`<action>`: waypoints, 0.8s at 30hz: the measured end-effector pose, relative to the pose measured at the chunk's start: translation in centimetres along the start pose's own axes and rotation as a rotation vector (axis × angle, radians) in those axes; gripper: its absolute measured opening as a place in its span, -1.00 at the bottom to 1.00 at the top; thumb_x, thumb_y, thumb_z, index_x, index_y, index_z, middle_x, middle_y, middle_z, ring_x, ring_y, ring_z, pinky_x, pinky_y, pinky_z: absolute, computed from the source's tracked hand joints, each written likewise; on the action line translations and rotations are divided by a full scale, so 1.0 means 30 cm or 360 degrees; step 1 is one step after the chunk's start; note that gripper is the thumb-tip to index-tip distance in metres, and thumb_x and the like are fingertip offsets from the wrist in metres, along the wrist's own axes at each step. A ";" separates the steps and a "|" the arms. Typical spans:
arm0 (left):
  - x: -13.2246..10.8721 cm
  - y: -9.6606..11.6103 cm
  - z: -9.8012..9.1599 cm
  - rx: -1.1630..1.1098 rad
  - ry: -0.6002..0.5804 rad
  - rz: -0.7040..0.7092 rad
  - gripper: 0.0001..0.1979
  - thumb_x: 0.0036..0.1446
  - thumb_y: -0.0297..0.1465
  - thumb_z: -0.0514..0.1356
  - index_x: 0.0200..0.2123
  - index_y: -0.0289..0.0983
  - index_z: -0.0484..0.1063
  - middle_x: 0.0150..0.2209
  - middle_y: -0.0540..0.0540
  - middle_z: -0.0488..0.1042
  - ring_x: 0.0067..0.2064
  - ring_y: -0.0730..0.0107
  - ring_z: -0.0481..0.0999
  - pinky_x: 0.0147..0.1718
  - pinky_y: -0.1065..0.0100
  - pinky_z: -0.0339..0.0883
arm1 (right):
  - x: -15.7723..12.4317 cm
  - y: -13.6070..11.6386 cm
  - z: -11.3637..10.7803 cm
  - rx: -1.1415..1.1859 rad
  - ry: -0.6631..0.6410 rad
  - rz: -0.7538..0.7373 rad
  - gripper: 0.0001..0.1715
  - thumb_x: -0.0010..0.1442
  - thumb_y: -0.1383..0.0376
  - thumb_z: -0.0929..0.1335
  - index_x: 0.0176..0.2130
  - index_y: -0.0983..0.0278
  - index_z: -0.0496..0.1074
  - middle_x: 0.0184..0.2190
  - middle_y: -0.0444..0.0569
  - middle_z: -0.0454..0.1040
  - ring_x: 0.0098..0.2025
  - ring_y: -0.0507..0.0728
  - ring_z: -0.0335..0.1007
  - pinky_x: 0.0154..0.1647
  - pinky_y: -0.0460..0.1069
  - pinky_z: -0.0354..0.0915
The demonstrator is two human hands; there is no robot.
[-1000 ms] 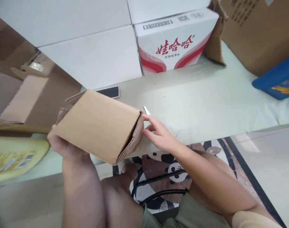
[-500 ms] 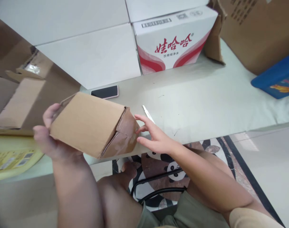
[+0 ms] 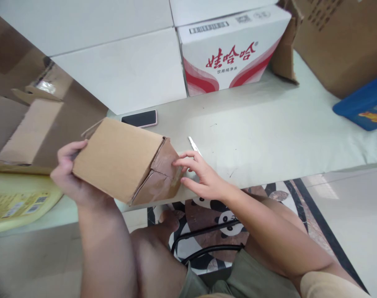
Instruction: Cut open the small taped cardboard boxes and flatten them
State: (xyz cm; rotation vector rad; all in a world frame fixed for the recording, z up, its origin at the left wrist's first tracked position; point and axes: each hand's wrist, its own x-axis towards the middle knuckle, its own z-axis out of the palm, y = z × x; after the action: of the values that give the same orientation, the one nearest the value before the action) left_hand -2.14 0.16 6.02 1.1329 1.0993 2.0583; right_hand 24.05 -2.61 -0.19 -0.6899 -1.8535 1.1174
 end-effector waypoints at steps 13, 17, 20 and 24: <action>-0.001 -0.002 -0.007 0.0023 -0.0037 -0.0024 -0.72 0.00 -0.17 0.21 -0.34 -0.18 0.64 -0.24 -0.02 0.63 -0.11 0.22 0.53 -0.11 0.23 0.36 | 0.018 0.041 -0.071 -0.0718 0.0465 0.0345 -0.74 0.30 0.28 0.29 -0.17 0.22 0.58 -0.14 0.08 0.54 -0.09 0.20 0.53 -0.05 0.13 0.46; -0.006 -0.008 -0.014 -0.0005 -0.0078 -0.0064 -0.71 0.01 -0.13 0.24 -0.32 -0.16 0.66 -0.23 -0.02 0.63 -0.10 0.23 0.52 -0.11 0.25 0.35 | 0.020 0.108 -0.118 -0.1304 0.0222 0.0643 -0.43 0.30 0.19 0.29 0.24 0.24 0.43 0.32 0.21 0.36 0.34 0.42 0.28 0.31 0.35 0.25; -0.007 -0.013 -0.017 -0.0019 -0.0093 -0.0082 -0.70 0.00 -0.11 0.26 -0.31 -0.16 0.65 -0.22 -0.03 0.62 -0.10 0.21 0.51 -0.11 0.24 0.34 | 0.010 0.138 -0.133 -0.1517 -0.0022 0.0874 -0.40 0.36 0.11 0.24 0.29 0.22 0.39 0.44 0.17 0.20 0.46 0.49 0.06 0.36 0.45 0.13; -0.012 -0.024 -0.004 0.0013 -0.0004 -0.0005 -0.56 0.12 0.02 0.24 -0.28 -0.25 0.60 -0.22 -0.11 0.57 -0.11 0.21 0.49 -0.13 0.23 0.32 | -0.003 0.145 -0.136 -0.1523 -0.0033 0.0810 -0.44 0.37 0.12 0.22 0.24 0.23 0.44 0.40 0.16 0.27 0.45 0.49 0.10 0.35 0.45 0.13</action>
State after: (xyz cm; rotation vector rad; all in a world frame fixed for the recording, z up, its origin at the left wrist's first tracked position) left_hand -2.03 0.22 5.21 1.1363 1.1086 2.0512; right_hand 27.79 1.04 -3.11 -1.7609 -2.2632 0.4381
